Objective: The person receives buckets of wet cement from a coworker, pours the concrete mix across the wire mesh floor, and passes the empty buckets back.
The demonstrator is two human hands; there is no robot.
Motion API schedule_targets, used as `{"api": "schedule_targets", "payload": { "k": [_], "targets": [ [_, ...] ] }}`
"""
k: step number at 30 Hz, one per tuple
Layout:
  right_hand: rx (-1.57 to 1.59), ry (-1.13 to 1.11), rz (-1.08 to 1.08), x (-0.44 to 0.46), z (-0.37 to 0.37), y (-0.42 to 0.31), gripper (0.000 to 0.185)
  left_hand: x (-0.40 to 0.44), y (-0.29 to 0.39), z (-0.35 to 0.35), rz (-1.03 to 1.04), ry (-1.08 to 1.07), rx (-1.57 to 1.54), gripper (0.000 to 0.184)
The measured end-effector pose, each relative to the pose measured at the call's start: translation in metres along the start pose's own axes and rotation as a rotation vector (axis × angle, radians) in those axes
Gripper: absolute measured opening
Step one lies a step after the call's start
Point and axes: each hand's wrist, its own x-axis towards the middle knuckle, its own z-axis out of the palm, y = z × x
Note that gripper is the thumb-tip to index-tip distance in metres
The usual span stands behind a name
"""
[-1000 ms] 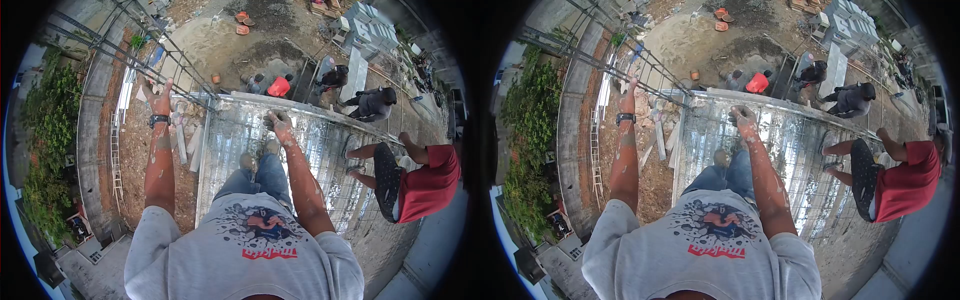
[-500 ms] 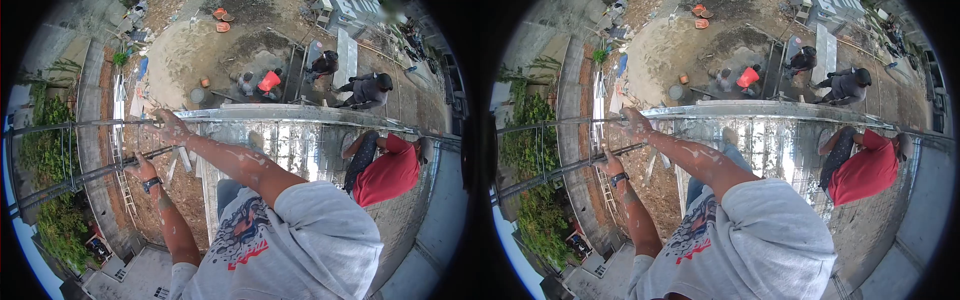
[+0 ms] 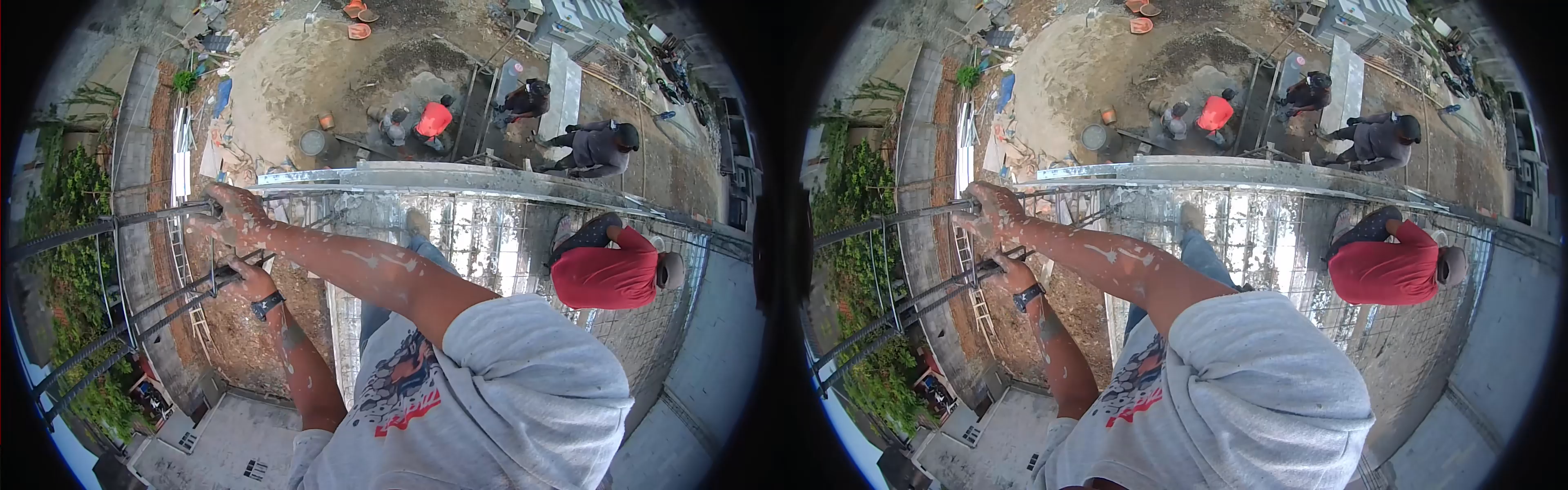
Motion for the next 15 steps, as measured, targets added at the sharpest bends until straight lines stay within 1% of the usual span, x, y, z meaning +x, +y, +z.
{"api": "schedule_targets", "payload": {
  "k": [2,3,4,5,6,7,8,11,12,14,15],
  "targets": [
    [-0.035,0.110,-0.096,0.011,0.020,0.026,0.070,0.001,-0.020,-0.003,-0.063,-0.128,0.114,0.067],
    [-0.051,0.165,-0.143,0.012,0.022,0.024,0.066,0.002,-0.019,-0.006,-0.093,-0.192,0.172,0.078],
    [-0.008,0.137,-0.147,0.010,0.019,0.025,0.057,0.003,-0.018,-0.010,-0.154,-0.243,0.172,0.085],
    [-0.007,0.131,-0.153,0.010,0.018,0.025,0.054,0.004,-0.017,-0.014,-0.215,-0.293,0.176,0.092],
    [-0.007,0.128,-0.161,0.012,0.017,0.023,0.051,0.005,0.013,-0.017,-0.305,-0.331,0.119,0.095],
    [-0.008,0.123,-0.169,0.011,0.018,0.021,0.048,0.006,-0.008,-0.013,-0.220,-0.304,0.050,0.088],
    [-0.009,0.178,-0.212,0.007,0.018,0.020,0.041,0.008,-0.029,-0.010,-0.133,-0.282,-0.017,0.080],
    [-0.009,0.189,-0.122,0.007,0.023,0.022,0.037,0.017,-0.042,-0.010,0.043,-0.391,-0.069,0.053],
    [0.018,0.250,-0.167,0.009,0.029,0.030,0.036,0.016,-0.019,-0.013,0.188,-0.314,-0.055,0.037],
    [0.056,0.255,-0.221,0.008,0.029,0.027,0.038,0.020,-0.018,-0.012,0.206,-0.323,-0.154,0.040],
    [0.012,0.270,-0.193,0.005,0.028,0.022,0.036,0.020,-0.011,-0.014,0.211,-0.330,-0.200,0.041]
  ]
}}
